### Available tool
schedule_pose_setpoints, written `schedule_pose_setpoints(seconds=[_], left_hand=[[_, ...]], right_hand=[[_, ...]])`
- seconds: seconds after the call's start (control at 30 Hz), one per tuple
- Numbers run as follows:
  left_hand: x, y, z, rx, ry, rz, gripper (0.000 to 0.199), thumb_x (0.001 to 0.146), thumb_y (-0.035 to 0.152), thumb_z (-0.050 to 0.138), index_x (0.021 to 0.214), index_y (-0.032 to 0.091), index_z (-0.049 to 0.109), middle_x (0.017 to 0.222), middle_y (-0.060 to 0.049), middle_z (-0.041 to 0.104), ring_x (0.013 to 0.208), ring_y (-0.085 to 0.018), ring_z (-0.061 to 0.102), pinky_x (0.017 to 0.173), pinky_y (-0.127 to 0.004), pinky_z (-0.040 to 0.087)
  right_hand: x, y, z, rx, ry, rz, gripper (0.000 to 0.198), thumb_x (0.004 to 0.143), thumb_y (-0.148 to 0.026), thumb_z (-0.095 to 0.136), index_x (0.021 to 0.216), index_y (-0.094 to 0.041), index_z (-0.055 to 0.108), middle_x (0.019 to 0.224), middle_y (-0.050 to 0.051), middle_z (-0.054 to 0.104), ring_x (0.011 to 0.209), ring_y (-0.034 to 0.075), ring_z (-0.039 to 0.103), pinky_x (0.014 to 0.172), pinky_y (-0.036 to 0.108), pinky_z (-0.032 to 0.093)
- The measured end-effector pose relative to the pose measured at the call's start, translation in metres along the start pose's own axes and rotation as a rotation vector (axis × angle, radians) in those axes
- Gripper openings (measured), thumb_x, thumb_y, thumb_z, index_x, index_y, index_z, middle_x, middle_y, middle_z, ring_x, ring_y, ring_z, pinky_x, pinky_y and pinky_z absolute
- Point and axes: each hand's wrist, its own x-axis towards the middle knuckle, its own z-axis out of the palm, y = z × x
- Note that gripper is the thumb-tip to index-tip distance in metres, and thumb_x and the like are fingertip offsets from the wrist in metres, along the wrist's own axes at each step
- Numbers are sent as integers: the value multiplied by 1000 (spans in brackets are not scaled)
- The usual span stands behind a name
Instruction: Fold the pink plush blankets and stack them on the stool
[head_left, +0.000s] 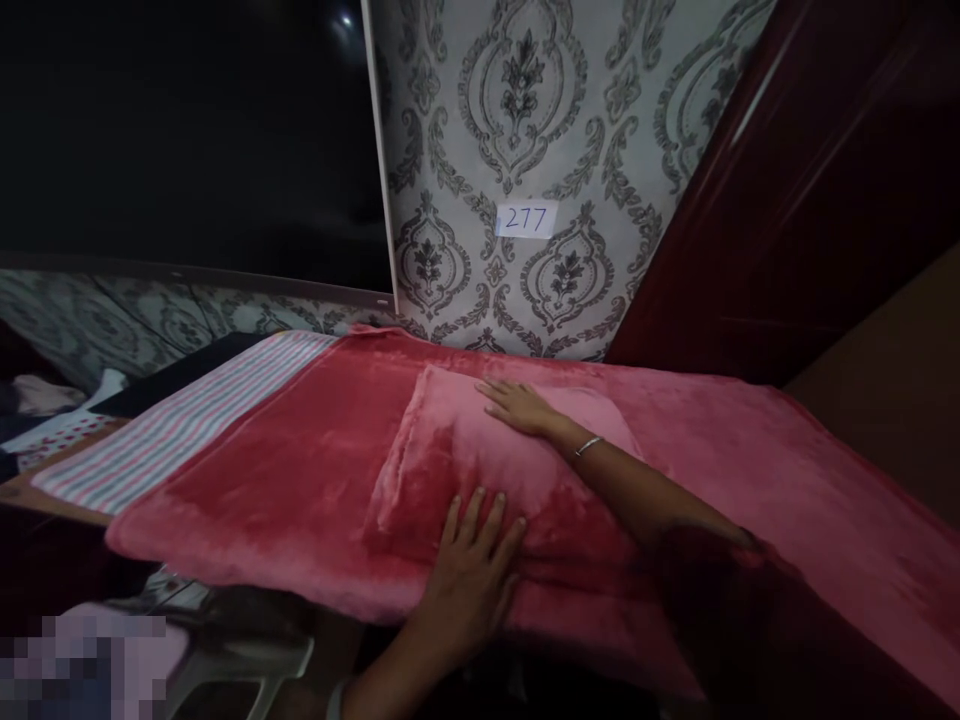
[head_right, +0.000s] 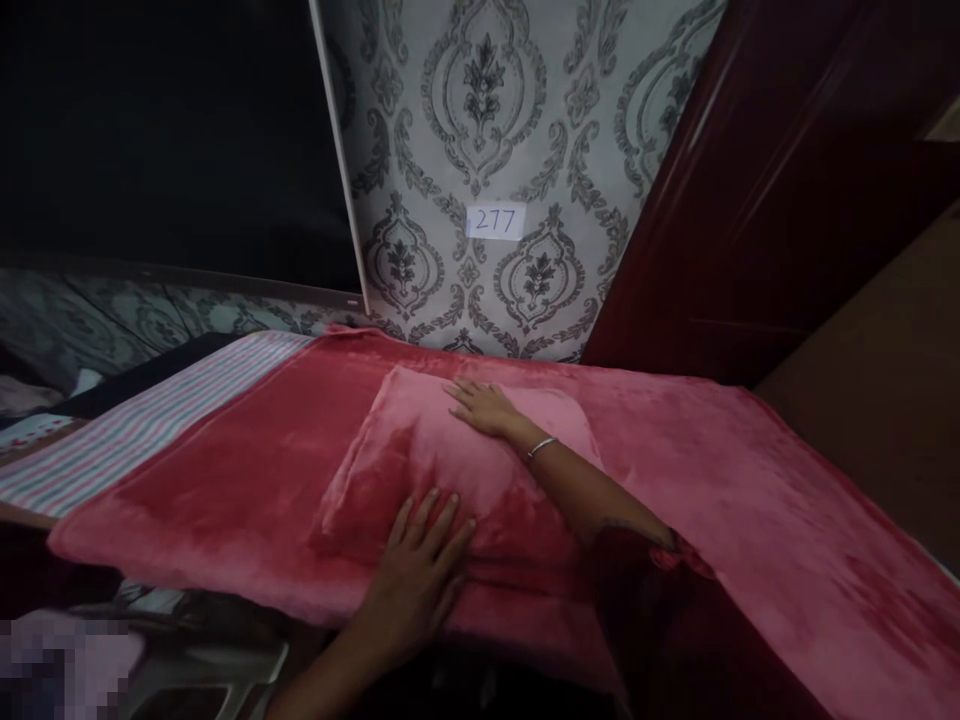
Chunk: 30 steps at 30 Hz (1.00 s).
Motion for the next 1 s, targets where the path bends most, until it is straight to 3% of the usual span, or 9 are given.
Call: schedule_pose_setpoints(seconds=[0.1, 0.23, 0.47, 0.6, 0.7, 0.8, 0.9, 1.0], left_hand=[[1, -2, -1, 1, -13, 0, 56, 94, 33, 57, 149, 27, 50, 157, -7, 47, 148, -35, 35, 119, -59, 28], [-1, -2, 1, 6, 7, -2, 56, 94, 32, 56, 150, 28, 50, 157, -7, 48, 147, -35, 36, 118, -59, 28], [0, 0, 1, -23, -4, -22, 59, 93, 29, 58, 151, 27, 49, 158, -8, 47, 148, -34, 36, 119, -59, 28], [2, -5, -8, -40, 27, 16, 54, 93, 27, 58, 146, 26, 53, 154, -8, 51, 145, -32, 41, 119, -59, 29], [0, -16, -21, -15, 103, -44, 47, 92, 25, 57, 139, 24, 59, 149, -10, 56, 143, -32, 44, 122, -64, 20], [-7, -31, -26, 33, 195, -165, 40, 92, 24, 56, 131, 22, 65, 141, -12, 63, 139, -33, 49, 122, -66, 15], [-17, -43, -20, 83, 217, -252, 38, 92, 25, 56, 129, 21, 67, 141, -13, 62, 138, -34, 49, 119, -64, 27], [-26, -47, -10, 116, 204, -264, 42, 92, 27, 57, 133, 22, 64, 147, -15, 58, 140, -36, 47, 113, -61, 35]], right_hand=[[15, 19, 6, 50, 7, 109, 61, 106, -56, 24, 159, -29, 36, 163, 5, 38, 150, 26, 36, 122, 51, 27], [19, 26, 16, 76, 57, 121, 62, 106, -57, 21, 154, -27, 45, 158, 4, 47, 147, 22, 41, 122, 44, 30], [13, 22, 13, 79, 85, 139, 61, 106, -53, 23, 156, -24, 42, 160, 5, 43, 148, 22, 39, 122, 42, 30], [11, 13, -1, 73, 99, 173, 61, 106, -49, 25, 159, -21, 36, 164, 9, 34, 152, 26, 32, 122, 51, 28], [0, -19, -6, 85, 145, 22, 58, 106, -46, 29, 159, -25, 37, 167, 9, 27, 155, 28, 24, 122, 57, 24], [-24, -71, 0, 100, 101, -309, 53, 107, -47, 31, 156, -32, 43, 166, 5, 31, 155, 26, 24, 123, 58, 19], [-40, -109, 9, 95, 26, -534, 53, 107, -48, 29, 158, -35, 36, 166, 2, 31, 157, 21, 18, 126, 54, 11], [-27, -113, 12, 42, -14, -574, 56, 107, -50, 31, 161, -35, 30, 168, 2, 27, 158, 22, 13, 126, 55, 4]])
